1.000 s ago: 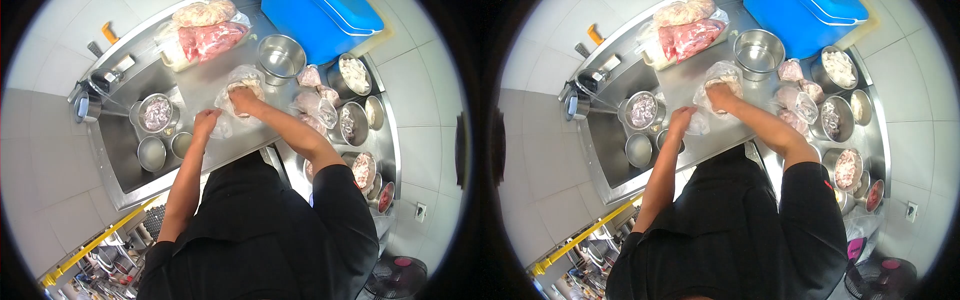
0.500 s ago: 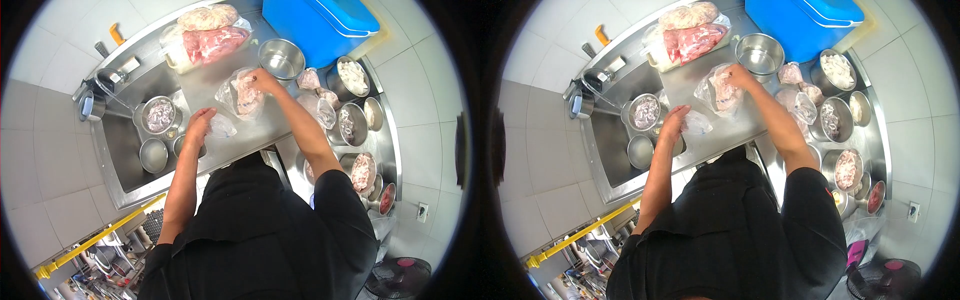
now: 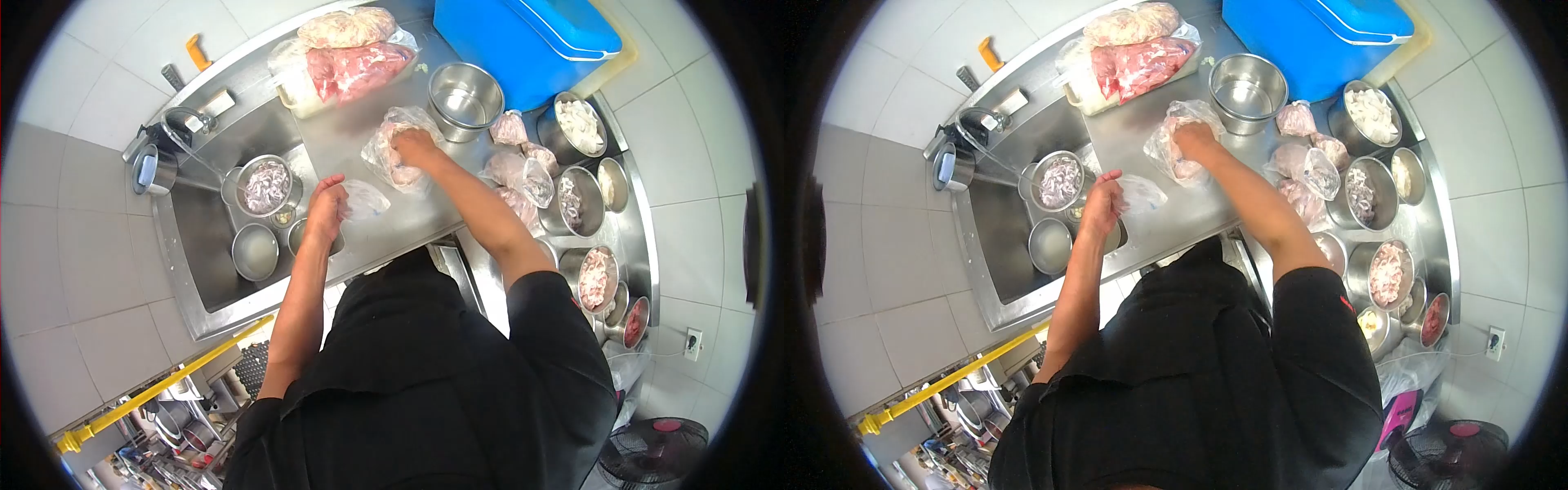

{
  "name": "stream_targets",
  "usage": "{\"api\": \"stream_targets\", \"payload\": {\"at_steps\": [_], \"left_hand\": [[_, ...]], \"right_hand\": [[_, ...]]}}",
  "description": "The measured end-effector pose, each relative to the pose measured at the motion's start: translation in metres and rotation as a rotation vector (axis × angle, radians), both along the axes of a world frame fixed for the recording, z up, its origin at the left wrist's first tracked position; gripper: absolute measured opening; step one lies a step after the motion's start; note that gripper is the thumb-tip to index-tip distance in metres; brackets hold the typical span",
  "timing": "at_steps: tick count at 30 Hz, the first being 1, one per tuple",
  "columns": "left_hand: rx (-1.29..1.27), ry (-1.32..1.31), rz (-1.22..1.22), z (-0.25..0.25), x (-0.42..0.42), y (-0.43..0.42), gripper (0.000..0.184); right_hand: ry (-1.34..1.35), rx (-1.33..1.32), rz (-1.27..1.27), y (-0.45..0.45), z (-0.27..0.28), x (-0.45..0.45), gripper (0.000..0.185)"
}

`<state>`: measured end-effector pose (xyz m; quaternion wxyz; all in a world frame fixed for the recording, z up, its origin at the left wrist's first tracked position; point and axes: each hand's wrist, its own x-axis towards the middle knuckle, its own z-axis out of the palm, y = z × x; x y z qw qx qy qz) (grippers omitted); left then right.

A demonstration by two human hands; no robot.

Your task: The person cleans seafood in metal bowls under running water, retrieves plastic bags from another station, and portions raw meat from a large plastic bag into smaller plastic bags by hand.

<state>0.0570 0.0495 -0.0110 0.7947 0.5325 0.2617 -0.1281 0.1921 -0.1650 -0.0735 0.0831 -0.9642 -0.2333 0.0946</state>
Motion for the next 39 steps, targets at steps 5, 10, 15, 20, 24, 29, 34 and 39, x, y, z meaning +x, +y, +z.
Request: {"api": "stream_targets", "payload": {"at_steps": [5,10,15,20,24,29,34,39], "left_hand": [[-0.012,-0.002,0.014,0.002,-0.005,0.005,0.045],[0.053,-0.013,0.015,-0.016,-0.003,0.005,0.037],[0.142,0.053,0.186,-0.023,0.010,-0.015,0.028],[0.276,-0.028,-0.062,-0.006,0.005,-0.033,0.021],[0.415,-0.167,-0.158,0.012,-0.006,-0.037,0.025],[0.418,-0.144,-0.043,0.027,-0.007,-0.028,0.024],[0.328,-0.075,-0.016,0.031,-0.014,-0.021,0.019],[0.255,-0.056,0.055,0.022,-0.018,-0.016,0.019]], "right_hand": [[-0.016,-0.059,-0.022,0.001,0.038,0.012,0.024],[-0.041,0.149,-0.101,-0.032,0.085,-0.011,0.029],[0.719,1.189,-0.268,-0.013,0.078,-0.088,0.036],[1.235,1.468,-0.510,0.031,0.049,-0.123,0.041],[1.136,1.324,-0.466,0.039,0.072,-0.118,0.031],[0.237,0.728,-0.375,0.026,0.045,-0.065,0.018],[-0.006,0.560,-0.565,0.024,0.016,0.015,0.020],[-0.073,0.344,-0.694,0.055,-0.025,0.025,0.022]]}}
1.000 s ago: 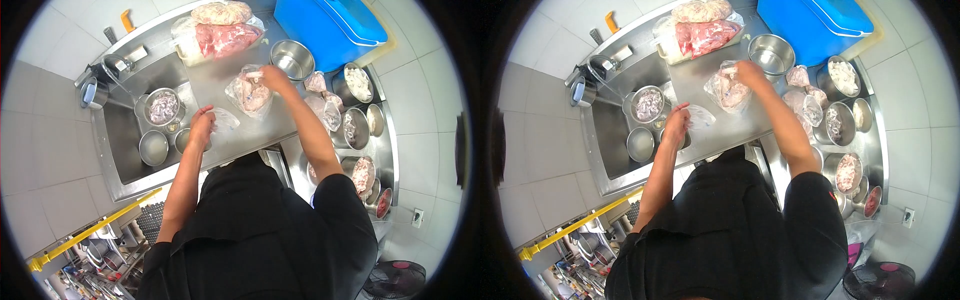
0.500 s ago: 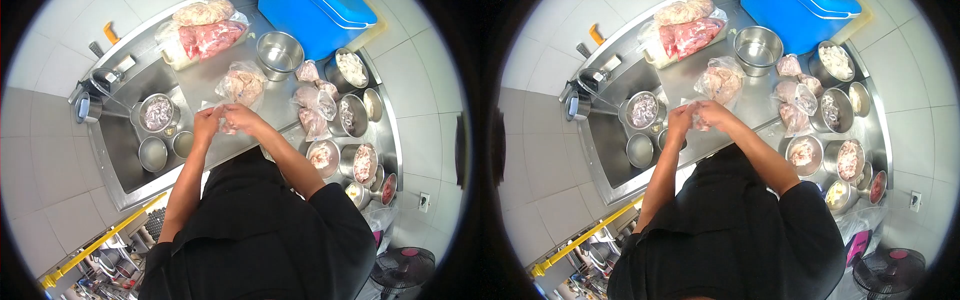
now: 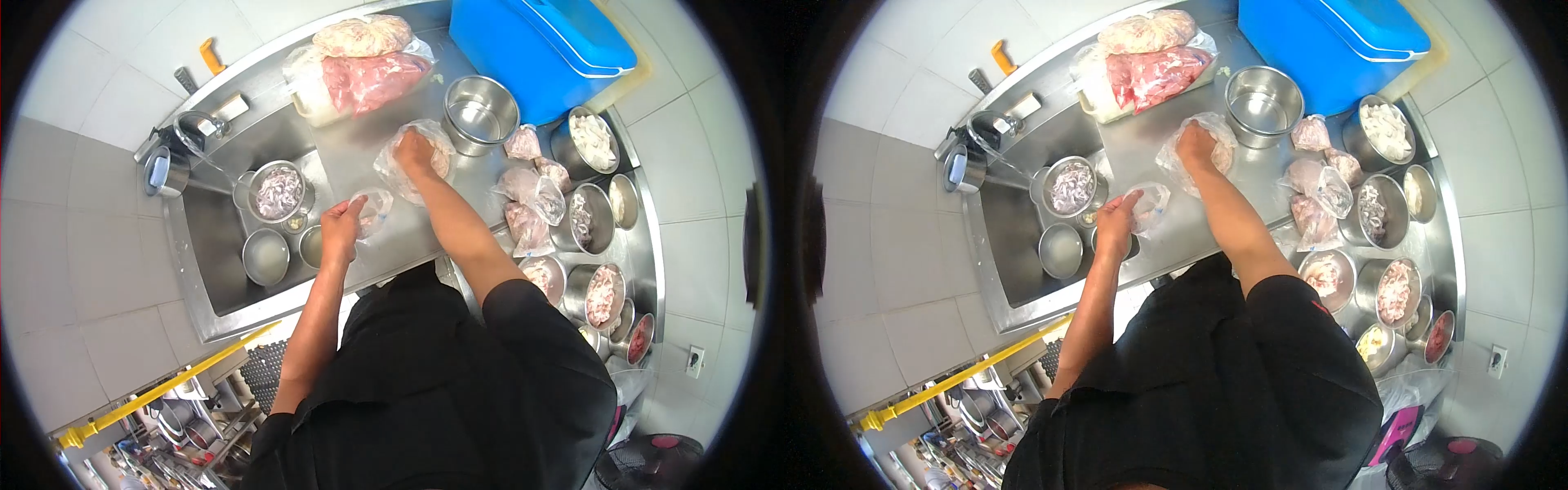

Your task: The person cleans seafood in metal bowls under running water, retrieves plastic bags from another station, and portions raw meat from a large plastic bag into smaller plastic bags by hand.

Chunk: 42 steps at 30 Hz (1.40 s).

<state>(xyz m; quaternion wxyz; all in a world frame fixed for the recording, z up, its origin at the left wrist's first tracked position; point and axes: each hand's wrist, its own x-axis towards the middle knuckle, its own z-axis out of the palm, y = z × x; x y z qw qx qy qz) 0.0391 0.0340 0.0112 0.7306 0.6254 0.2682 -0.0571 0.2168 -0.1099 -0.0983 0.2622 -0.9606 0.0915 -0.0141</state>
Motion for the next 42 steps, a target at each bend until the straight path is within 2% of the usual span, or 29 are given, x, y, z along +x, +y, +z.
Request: {"api": "stream_targets", "payload": {"at_steps": [1,2,4,7,10,11,12,14,16,18,19,20,21,22,24,25,27,28,30,31,33,35,36,38,39,40,42], "left_hand": [[-0.013,-0.002,-0.006,0.000,-0.002,0.003,0.019],[-0.012,0.001,-0.005,-0.001,-0.003,0.005,0.019],[0.066,0.005,-0.015,-0.001,-0.002,0.008,0.020],[0.021,0.009,-0.024,-0.003,0.000,0.015,0.020],[-0.046,0.012,0.005,0.010,0.003,0.010,0.021],[-0.057,0.051,0.009,0.010,0.006,0.009,0.023],[-0.065,0.052,0.009,0.006,0.009,0.008,0.023],[-0.107,0.060,-0.016,0.000,0.016,0.005,0.023],[-0.050,0.051,-0.064,-0.001,0.021,0.001,0.024],[0.008,0.047,-0.121,-0.002,0.020,-0.007,0.024],[0.159,-0.043,-0.124,-0.002,0.019,-0.011,0.026],[0.309,-0.135,-0.123,-0.003,0.018,-0.014,0.028],[0.306,-0.135,-0.130,-0.003,0.018,-0.013,0.028],[0.362,-0.156,-0.132,-0.003,0.017,-0.009,0.030],[0.411,-0.170,-0.121,-0.008,0.017,-0.004,0.032],[0.421,-0.198,-0.116,-0.011,0.019,-0.003,0.032],[0.427,-0.225,-0.105,-0.017,0.019,-0.003,0.031],[0.390,-0.197,-0.103,-0.017,0.019,-0.006,0.031],[0.351,-0.166,-0.092,-0.015,0.019,-0.004,0.030],[0.395,-0.180,-0.063,-0.015,0.018,-0.001,0.030],[0.437,-0.190,-0.030,-0.013,0.017,0.006,0.031],[0.281,-0.139,0.008,-0.009,0.016,0.012,0.032],[0.279,-0.140,0.007,-0.008,0.016,0.012,0.032],[0.223,-0.158,0.023,-0.005,0.015,0.010,0.033],[0.224,-0.164,0.021,-0.003,0.015,0.011,0.033],[0.211,-0.145,0.019,-0.001,0.014,0.011,0.031],[0.188,-0.103,0.022,-0.002,0.009,0.010,0.029]], "right_hand": [[0.068,0.029,-0.010,0.004,-0.002,0.004,0.032],[0.072,0.030,-0.009,0.004,-0.004,0.006,0.032],[-0.011,0.060,0.029,0.001,-0.003,0.008,0.021],[0.059,-0.041,0.143,-0.021,0.013,0.016,0.022],[0.053,-0.082,0.221,-0.046,0.079,-0.006,0.023],[-0.002,-0.020,0.249,-0.052,0.103,-0.020,0.024],[0.000,-0.027,0.250,-0.054,0.104,-0.029,0.024],[0.318,0.570,0.516,-0.056,0.111,-0.045,0.033],[0.685,0.984,0.657,-0.046,0.125,-0.074,0.046],[0.886,1.462,0.640,-0.033,0.101,-0.091,0.058],[0.877,1.468,0.628,-0.025,0.087,-0.093,0.058],[0.912,1.598,0.464,-0.015,0.076,-0.094,0.061],[0.944,1.719,0.295,-0.010,0.067,-0.094,0.064],[0.944,1.717,0.290,-0.008,0.070,-0.099,0.064],[0.749,1.480,0.186,-0.003,0.074,-0.111,0.072],[0.760,1.471,0.185,0.001,0.077,-0.113,0.072],[0.575,0.675,0.400,0.008,0.084,-0.114,0.075],[0.578,0.668,0.405,0.011,0.091,-0.116,0.075],[0.333,0.270,0.586,0.018,0.107,-0.120,0.062],[0.337,0.267,0.593,0.016,0.113,-0.116,0.062],[0.151,0.313,0.592,-0.001,0.121,-0.091,0.041],[-0.101,0.277,0.500,-0.022,0.099,-0.053,0.032],[-0.101,0.275,0.499,-0.032,0.082,-0.032,0.032],[0.327,-0.229,0.865,-0.053,0.052,-0.004,0.032],[0.370,-0.353,1.064,-0.063,0.052,-0.006,0.034],[0.363,-0.357,1.061,-0.068,0.051,-0.008,0.034],[-0.132,-0.475,1.126,-0.079,0.038,-0.025,0.034]]}}
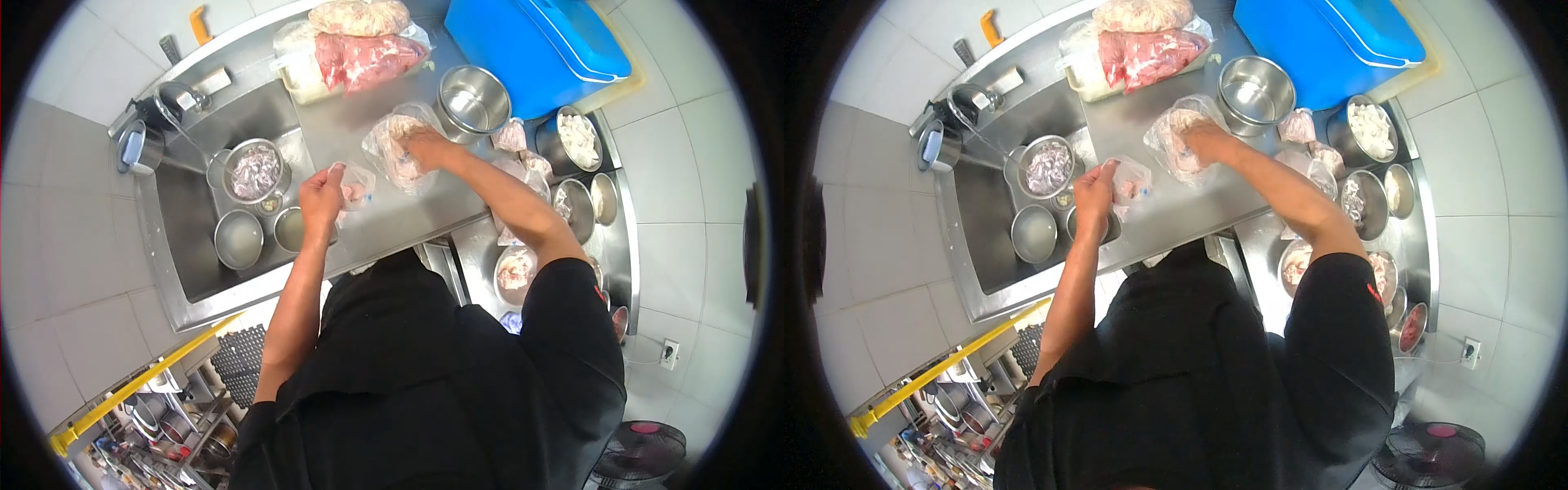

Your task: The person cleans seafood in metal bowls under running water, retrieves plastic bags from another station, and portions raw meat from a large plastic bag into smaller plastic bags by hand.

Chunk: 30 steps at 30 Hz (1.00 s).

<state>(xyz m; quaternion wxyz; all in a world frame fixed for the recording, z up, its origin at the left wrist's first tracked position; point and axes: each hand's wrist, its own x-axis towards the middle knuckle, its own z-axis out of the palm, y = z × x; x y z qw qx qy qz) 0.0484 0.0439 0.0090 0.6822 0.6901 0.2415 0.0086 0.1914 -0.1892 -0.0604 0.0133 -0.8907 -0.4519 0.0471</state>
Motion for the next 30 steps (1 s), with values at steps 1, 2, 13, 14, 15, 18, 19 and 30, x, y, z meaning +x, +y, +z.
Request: {"api": "stream_targets", "payload": {"at_steps": [1,2,13,14,15,18,19,30], "left_hand": [[-0.018,0.003,-0.006,-0.001,-0.002,0.002,0.028],[-0.033,-0.004,-0.013,-0.001,-0.001,0.004,0.028],[-0.006,0.007,-0.076,-0.002,0.006,-0.001,0.026],[-0.026,0.003,-0.077,0.001,0.006,-0.003,0.027],[-0.024,0.004,-0.086,0.001,0.007,-0.006,0.027],[-0.038,0.002,-0.106,0.002,0.008,-0.012,0.027],[-0.029,0.000,-0.126,0.002,0.008,-0.013,0.027],[0.013,-0.001,-0.131,0.005,0.002,-0.004,0.026]], "right_hand": [[0.013,-0.003,0.002,-0.007,-0.009,-0.010,0.034],[-0.049,0.068,0.070,-0.014,-0.017,-0.014,0.034],[-0.023,0.650,-0.020,-0.038,-0.034,-0.059,0.029],[0.053,0.570,-0.016,-0.040,-0.034,-0.047,0.030],[0.132,0.490,-0.013,-0.039,-0.034,-0.038,0.032],[0.044,0.326,-0.157,-0.016,-0.021,-0.019,0.033],[0.041,0.333,-0.161,-0.008,-0.019,-0.019,0.033],[0.277,-0.148,-0.233,0.010,0.032,0.020,0.033]]}}
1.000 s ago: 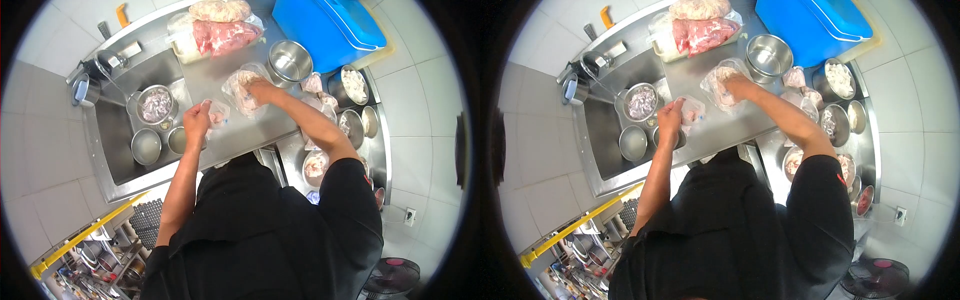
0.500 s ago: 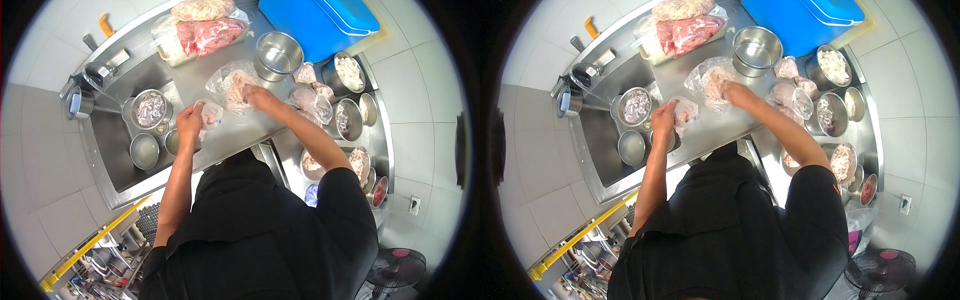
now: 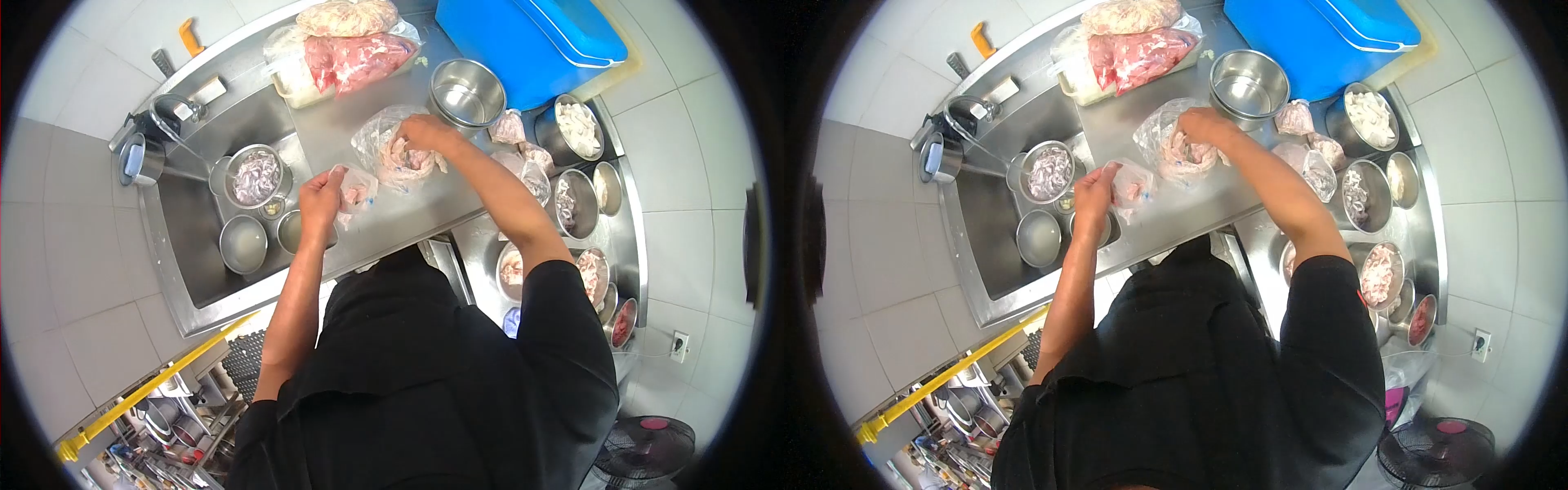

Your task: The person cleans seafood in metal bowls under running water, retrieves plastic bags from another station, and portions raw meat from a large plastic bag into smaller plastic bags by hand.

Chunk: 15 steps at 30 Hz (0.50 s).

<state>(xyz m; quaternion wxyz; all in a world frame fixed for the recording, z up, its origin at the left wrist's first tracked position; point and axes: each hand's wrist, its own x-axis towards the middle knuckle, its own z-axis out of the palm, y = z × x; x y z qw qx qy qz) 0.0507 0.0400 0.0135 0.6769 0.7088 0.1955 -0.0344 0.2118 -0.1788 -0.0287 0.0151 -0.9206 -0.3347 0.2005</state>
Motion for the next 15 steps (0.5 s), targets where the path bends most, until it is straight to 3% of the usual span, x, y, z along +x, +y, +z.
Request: {"api": "stream_targets", "payload": {"at_steps": [5,7,10,14,15], "left_hand": [[-0.107,0.022,0.003,0.000,0.004,-0.008,0.026],[-0.081,0.025,-0.012,0.007,0.004,-0.008,0.025],[-0.069,0.032,-0.014,0.004,0.002,-0.007,0.025],[-0.098,0.048,0.012,0.003,0.005,-0.006,0.025],[-0.094,0.050,0.018,0.004,0.005,-0.005,0.025]], "right_hand": [[-0.006,0.132,0.033,0.004,-0.022,-0.026,0.035],[-0.230,0.428,0.067,0.008,-0.033,-0.040,0.037],[0.011,0.494,0.005,0.013,-0.035,-0.049,0.036],[-0.048,0.565,0.010,0.013,-0.048,-0.052,0.034],[-0.005,0.690,-0.106,0.009,-0.052,-0.045,0.032]]}}
